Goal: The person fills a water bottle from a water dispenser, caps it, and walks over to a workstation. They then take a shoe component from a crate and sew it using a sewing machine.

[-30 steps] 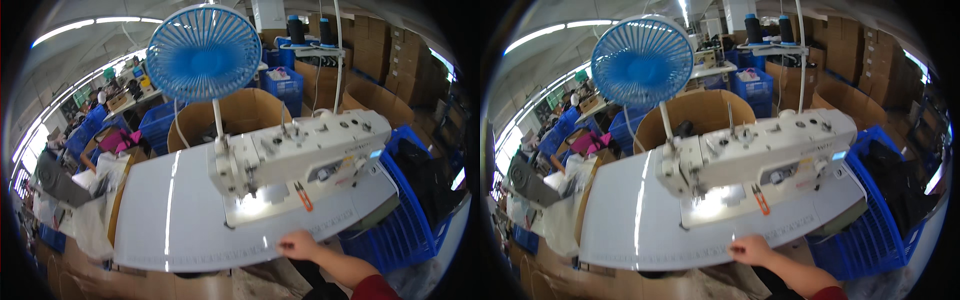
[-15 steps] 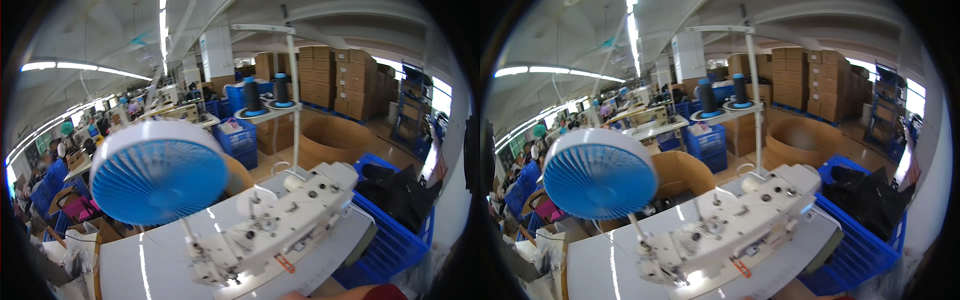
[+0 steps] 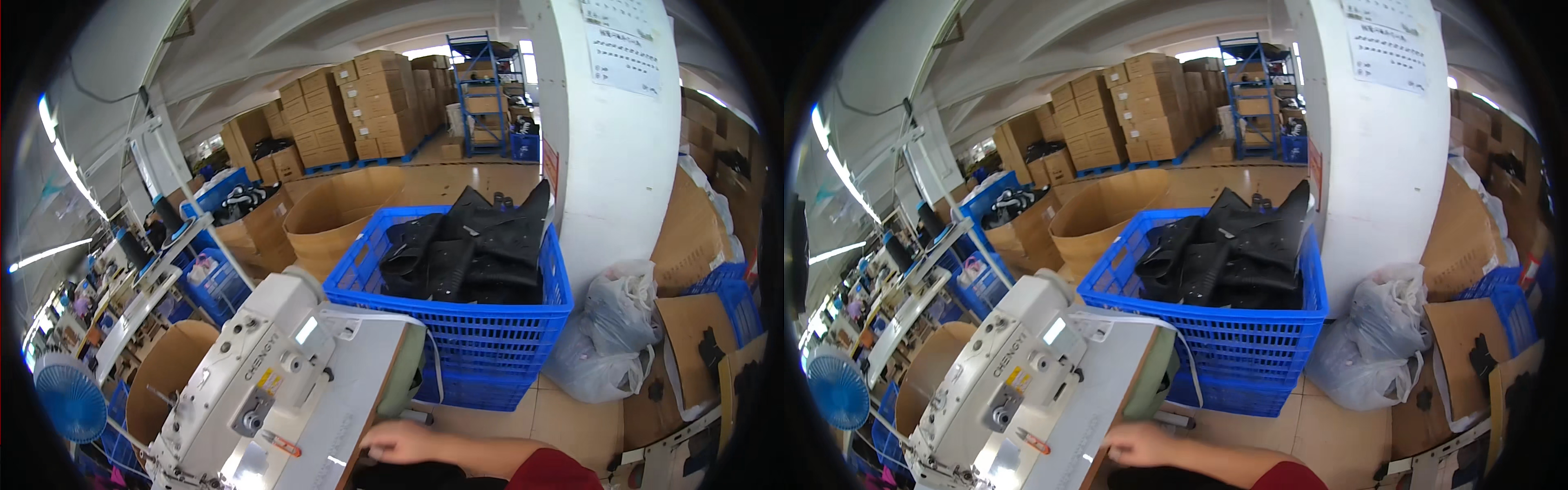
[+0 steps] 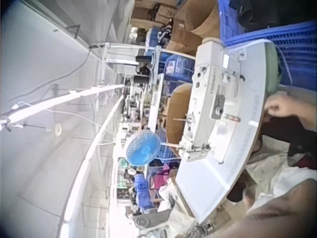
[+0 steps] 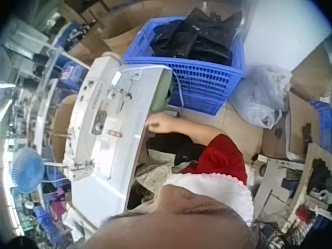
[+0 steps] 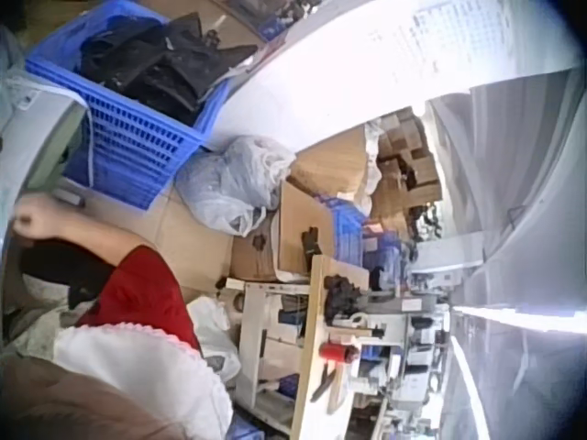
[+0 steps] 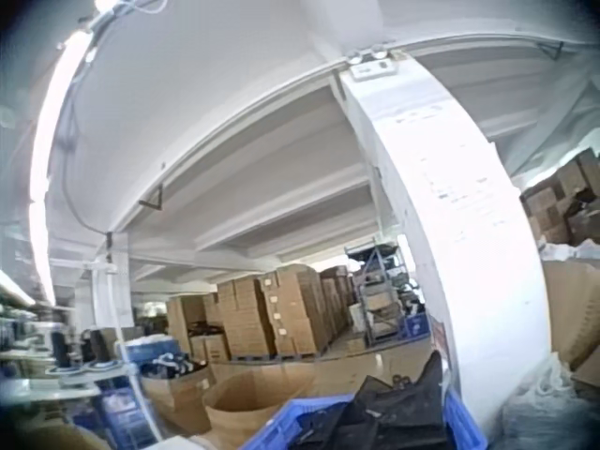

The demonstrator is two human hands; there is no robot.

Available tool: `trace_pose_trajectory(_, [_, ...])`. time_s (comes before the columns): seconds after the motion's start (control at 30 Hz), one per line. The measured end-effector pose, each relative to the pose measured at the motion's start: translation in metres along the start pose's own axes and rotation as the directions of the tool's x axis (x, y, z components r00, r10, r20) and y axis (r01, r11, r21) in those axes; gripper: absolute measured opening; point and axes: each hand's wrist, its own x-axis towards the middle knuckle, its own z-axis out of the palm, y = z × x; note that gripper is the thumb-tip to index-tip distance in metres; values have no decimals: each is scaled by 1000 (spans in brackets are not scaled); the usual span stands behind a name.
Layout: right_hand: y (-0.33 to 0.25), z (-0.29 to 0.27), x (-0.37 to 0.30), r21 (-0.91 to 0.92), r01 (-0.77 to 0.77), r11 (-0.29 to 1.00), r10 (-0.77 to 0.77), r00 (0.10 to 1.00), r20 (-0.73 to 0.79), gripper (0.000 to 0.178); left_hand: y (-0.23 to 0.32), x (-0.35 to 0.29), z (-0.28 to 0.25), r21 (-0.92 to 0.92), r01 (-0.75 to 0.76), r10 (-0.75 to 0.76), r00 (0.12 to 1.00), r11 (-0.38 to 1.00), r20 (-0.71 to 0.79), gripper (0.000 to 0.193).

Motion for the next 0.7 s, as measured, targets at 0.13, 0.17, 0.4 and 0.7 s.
trace_pose_trajectory(0.13, [42, -159, 15, -80, -295, 952, 162, 707, -688, 32, 52, -41, 92, -209, -97, 81, 993, 973, -82, 64])
trace_pose_trajectory(0.17, [57, -194, 24, 245, -290, 925, 371, 555, -745, 37, 65, -55, 113, -216, -106, 88, 992, 971, -93, 64])
trace_pose_trajectory(0.4, [184, -304, 102, -109, -606, 788, 203, 422, -884, 74, 82, -21, 146, -534, -197, 212, 977, 822, -35, 58])
trace_pose_trajectory(0.7, [260, -269, 215, -316, -821, 476, 249, 470, -847, 89, 33, 100, 49, -185, -445, 471, 706, 876, 530, 61])
